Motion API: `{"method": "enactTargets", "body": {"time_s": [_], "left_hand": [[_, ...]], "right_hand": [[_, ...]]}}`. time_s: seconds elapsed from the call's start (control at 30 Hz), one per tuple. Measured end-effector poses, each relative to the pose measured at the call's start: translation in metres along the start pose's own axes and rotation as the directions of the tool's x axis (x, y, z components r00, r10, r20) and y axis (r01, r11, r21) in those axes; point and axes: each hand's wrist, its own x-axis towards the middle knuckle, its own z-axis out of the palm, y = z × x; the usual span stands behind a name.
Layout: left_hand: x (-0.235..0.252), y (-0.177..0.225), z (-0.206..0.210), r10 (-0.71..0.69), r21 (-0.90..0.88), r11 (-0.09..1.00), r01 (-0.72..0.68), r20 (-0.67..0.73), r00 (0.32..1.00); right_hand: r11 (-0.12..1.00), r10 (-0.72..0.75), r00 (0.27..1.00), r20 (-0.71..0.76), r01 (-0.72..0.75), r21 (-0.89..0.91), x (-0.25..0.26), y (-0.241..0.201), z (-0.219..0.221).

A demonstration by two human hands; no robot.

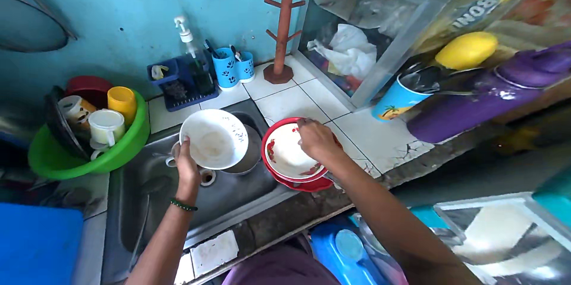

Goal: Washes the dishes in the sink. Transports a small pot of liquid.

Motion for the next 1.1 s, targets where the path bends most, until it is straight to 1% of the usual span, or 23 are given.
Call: {"method": "enactTargets", "body": {"time_s": [0.07,0.17,0.27,0.33,0.43,0.5,0.6,0.67,0.7,0.73,0.77,0.8,0.83,0.87,0.9,0.93,0.97,1.03,1.1], "left_hand": [[-0.006,0.003,0.004,0.029,-0.021,0.999,-0.029,0.009,1.000],[-0.014,0.007,0.008,0.052,-0.047,0.998,-0.050,0.040,0.998],[-0.027,0.008,0.018,0.072,-0.063,0.996,-0.067,0.085,0.994],[-0.034,0.002,0.028,0.063,-0.057,0.997,-0.055,0.142,0.988],[-0.051,-0.007,0.055,0.026,0.001,1.000,-0.027,0.225,0.974],[-0.065,-0.009,0.077,-0.001,0.101,0.995,-0.028,0.278,0.961],[-0.072,-0.024,0.101,0.011,0.265,0.958,-0.111,0.350,0.937],[-0.070,-0.044,0.105,0.041,0.292,0.944,-0.156,0.362,0.931],[-0.072,-0.053,0.104,0.047,0.280,0.947,-0.155,0.358,0.933],[-0.078,-0.059,0.102,0.015,0.256,0.960,-0.111,0.351,0.936],[-0.088,-0.059,0.100,-0.080,0.233,0.973,-0.003,0.346,0.935],[-0.100,-0.056,0.097,-0.204,0.218,0.967,0.133,0.348,0.915],[-0.110,-0.052,0.096,-0.315,0.205,0.945,0.254,0.369,0.874],[-0.117,-0.049,0.095,-0.383,0.189,0.923,0.335,0.389,0.838],[-0.122,-0.049,0.096,-0.415,0.167,0.910,0.381,0.405,0.815],[-0.125,-0.050,0.097,-0.414,0.145,0.909,0.390,0.414,0.810],[-0.125,-0.051,0.100,-0.389,0.118,0.919,0.375,0.412,0.824],[-0.125,-0.059,0.110,-0.293,0.069,0.955,0.290,0.391,0.872],[-0.125,-0.066,0.120,-0.221,0.031,0.974,0.225,0.343,0.913]], "right_hand": [[0.996,0.009,1.000,0.023,-0.011,0.085,0.004,0.005,-0.002],[0.953,-0.050,0.997,-0.060,0.066,0.297,0.016,0.029,-0.002],[0.916,-0.048,0.995,-0.087,0.078,0.394,0.017,0.041,-0.030],[0.880,-0.043,0.984,-0.173,0.119,0.459,0.014,0.048,-0.050],[0.834,-0.030,0.954,-0.297,0.188,0.519,0.005,0.050,-0.079],[0.834,-0.031,0.944,-0.330,0.206,0.512,-0.001,0.044,-0.087],[0.850,-0.079,0.956,-0.281,0.212,0.482,-0.004,0.037,-0.072],[0.866,-0.103,0.963,-0.250,0.210,0.454,-0.006,0.038,-0.049],[0.872,-0.096,0.972,-0.215,0.186,0.453,-0.005,0.038,-0.040],[0.876,-0.086,0.980,-0.178,0.160,0.456,-0.004,0.037,-0.034],[0.876,-0.078,0.986,-0.147,0.138,0.462,-0.002,0.038,-0.029],[0.874,-0.063,0.992,-0.112,0.109,0.474,-0.002,0.039,-0.026],[0.874,-0.051,0.994,-0.092,0.089,0.478,-0.003,0.040,-0.024],[0.883,-0.039,0.996,-0.076,0.070,0.465,-0.004,0.040,-0.024],[0.897,-0.030,0.997,-0.070,0.058,0.438,-0.005,0.039,-0.023],[0.918,-0.024,0.998,-0.066,0.048,0.393,-0.006,0.037,-0.021],[0.939,-0.028,0.997,-0.072,0.050,0.340,-0.006,0.034,-0.020],[0.960,-0.055,0.993,-0.107,0.082,0.267,-0.007,0.033,-0.016],[0.943,-0.133,0.965,-0.226,0.194,0.269,-0.007,0.040,-0.008]]}}
